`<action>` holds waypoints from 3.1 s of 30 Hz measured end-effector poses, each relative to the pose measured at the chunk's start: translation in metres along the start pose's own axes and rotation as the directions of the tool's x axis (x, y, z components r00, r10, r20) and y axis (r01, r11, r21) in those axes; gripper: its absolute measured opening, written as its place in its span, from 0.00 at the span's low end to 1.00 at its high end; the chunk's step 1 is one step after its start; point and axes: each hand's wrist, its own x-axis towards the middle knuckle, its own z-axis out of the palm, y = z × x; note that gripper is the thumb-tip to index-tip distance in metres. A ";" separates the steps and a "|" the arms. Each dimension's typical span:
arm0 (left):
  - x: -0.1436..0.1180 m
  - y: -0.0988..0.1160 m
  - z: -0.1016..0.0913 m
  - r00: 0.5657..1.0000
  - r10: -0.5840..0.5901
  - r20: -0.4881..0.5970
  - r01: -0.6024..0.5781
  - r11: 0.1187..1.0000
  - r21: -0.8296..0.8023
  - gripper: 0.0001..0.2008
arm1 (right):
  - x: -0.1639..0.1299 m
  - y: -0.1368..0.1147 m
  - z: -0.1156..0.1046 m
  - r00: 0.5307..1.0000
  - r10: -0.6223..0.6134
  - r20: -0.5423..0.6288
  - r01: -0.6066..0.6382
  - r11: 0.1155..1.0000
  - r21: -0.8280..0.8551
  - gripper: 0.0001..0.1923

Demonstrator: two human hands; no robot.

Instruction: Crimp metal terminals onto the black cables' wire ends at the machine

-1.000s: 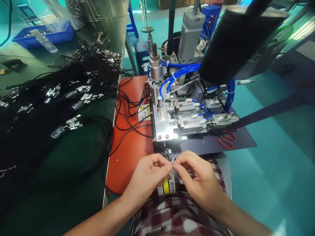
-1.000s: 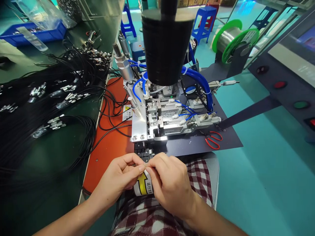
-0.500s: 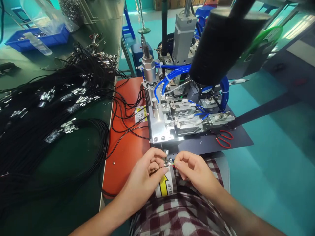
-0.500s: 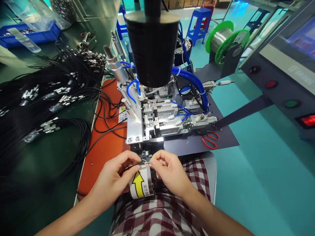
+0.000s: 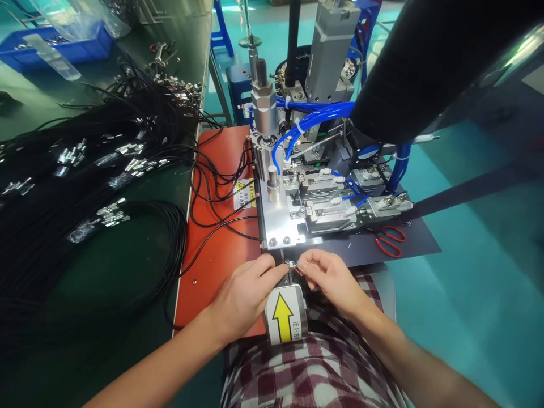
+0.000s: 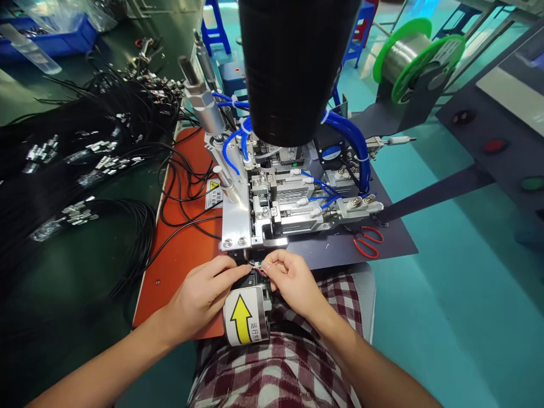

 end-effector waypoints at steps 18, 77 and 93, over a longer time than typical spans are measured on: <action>-0.003 -0.002 0.004 0.998 0.037 0.045 -0.042 0.995 0.095 0.15 | 0.002 0.001 0.002 1.000 -0.025 0.002 0.025 1.000 -0.017 0.13; -0.001 -0.003 0.005 0.999 0.046 0.024 -0.049 0.989 0.141 0.16 | -0.006 0.010 0.006 0.983 -0.155 -0.097 0.116 0.939 -0.323 0.08; -0.003 -0.003 0.007 0.999 0.028 0.032 -0.033 0.988 0.151 0.15 | -0.005 0.022 0.012 0.952 -0.267 -0.153 0.221 0.939 -0.263 0.07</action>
